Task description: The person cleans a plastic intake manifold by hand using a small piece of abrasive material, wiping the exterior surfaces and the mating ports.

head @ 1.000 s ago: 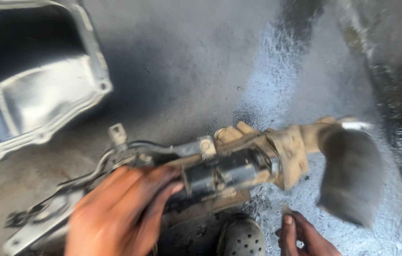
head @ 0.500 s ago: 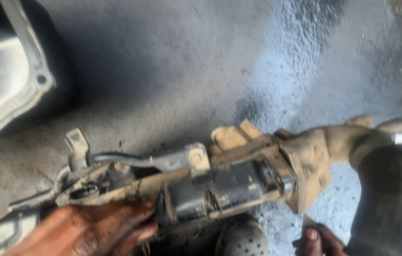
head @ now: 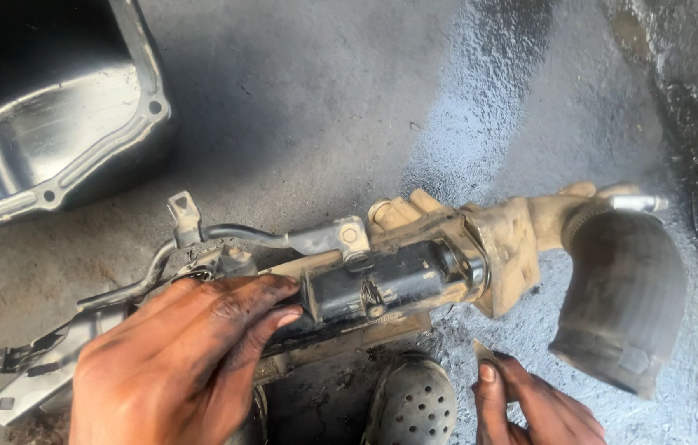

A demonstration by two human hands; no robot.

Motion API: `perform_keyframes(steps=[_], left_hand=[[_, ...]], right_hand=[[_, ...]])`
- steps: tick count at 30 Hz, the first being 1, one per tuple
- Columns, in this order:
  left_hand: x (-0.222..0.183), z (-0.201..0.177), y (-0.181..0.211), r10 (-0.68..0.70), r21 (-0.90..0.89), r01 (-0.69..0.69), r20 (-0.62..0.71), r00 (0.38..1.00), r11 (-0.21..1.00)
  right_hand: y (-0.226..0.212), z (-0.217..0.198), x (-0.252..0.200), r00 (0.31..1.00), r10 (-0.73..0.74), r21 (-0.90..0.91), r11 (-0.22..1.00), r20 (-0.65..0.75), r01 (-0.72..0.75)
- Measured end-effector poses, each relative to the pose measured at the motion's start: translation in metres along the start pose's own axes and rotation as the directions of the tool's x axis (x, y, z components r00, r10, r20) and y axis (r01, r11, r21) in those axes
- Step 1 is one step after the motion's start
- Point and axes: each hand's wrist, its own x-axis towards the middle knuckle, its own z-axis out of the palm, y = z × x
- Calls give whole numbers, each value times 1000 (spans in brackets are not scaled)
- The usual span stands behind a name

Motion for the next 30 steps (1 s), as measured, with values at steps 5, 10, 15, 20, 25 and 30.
perform_keyframes(steps=[5, 10, 15, 20, 25, 30], left_hand=[[-10, 6, -7, -80, -24, 82, 49, 996, 996], [-20, 15, -26, 109, 12, -110, 87, 990, 994], [-16, 14, -22, 123, 28, -129, 175, 977, 991], [-21, 12, -2, 131, 82, -132, 22, 991, 988], [-41, 7, 7, 131, -13, -131, 8, 991, 991], [-43, -8, 16, 304, -33, -306, -52, 951, 951]], right_hand=[[38, 14, 7, 784, -607, -89, 795, -131, 600], [59, 39, -20, 995, -32, 205, 977, -93, 50], [26, 10, -15, 986, -135, -59, 990, -96, 130], [-43, -20, 37, 992, -115, -148, 982, 46, 121], [-81, -41, 43, 995, -84, -282, 954, 54, 96], [-102, -59, 37, 966, 191, -352, 928, 177, -119]])
